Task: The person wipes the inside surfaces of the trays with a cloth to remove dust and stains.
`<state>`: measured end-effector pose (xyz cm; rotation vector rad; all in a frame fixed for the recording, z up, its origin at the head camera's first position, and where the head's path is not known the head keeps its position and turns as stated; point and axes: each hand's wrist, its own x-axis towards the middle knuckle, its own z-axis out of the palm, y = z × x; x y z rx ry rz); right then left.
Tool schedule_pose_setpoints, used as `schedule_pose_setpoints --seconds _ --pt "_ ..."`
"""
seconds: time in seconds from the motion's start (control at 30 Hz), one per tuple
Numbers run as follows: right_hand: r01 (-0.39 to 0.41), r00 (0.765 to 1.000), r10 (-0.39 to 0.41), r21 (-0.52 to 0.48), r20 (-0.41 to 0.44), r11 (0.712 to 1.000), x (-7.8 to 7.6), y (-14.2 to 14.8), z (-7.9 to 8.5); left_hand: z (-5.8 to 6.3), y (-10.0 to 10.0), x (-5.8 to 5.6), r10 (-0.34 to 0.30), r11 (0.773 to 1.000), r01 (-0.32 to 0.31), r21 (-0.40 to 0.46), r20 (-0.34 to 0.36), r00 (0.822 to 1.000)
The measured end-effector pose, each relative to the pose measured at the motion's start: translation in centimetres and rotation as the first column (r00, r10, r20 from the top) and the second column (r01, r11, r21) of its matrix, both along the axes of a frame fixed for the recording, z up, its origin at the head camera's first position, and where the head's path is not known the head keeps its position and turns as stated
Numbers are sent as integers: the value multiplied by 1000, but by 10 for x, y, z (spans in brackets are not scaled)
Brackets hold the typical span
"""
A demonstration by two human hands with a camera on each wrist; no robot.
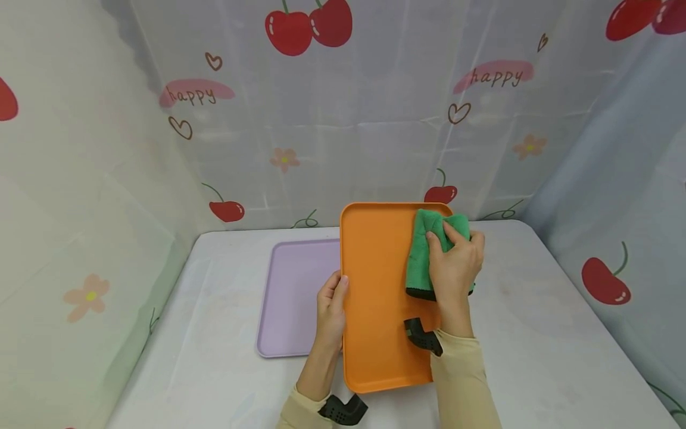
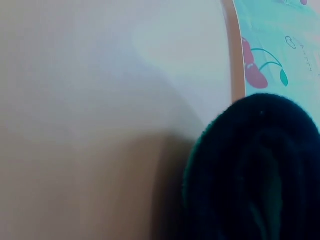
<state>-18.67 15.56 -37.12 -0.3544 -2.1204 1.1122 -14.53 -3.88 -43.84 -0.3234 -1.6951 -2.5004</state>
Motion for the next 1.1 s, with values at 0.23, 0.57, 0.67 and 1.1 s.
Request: schedule_pose_setpoints --seconds 0.23,0.57,0.67,1.1 --pt "-22 999 22 12 -27 1000 3 -8 -1 2 1 0 9 1000 -9 8 9 1000" --pt "-73 996 75 39 -54 997 9 -27 -2 3 2 1 5 999 -6 44 23 1000" --pt "-95 994 98 59 -49 994 12 -35 -1 3 2 1 10 999 -11 35 22 1000" --pt "-197 961 233 223 -150 955 23 -75 1 -2 4 0 -28 1000 28 15 -1 1000"
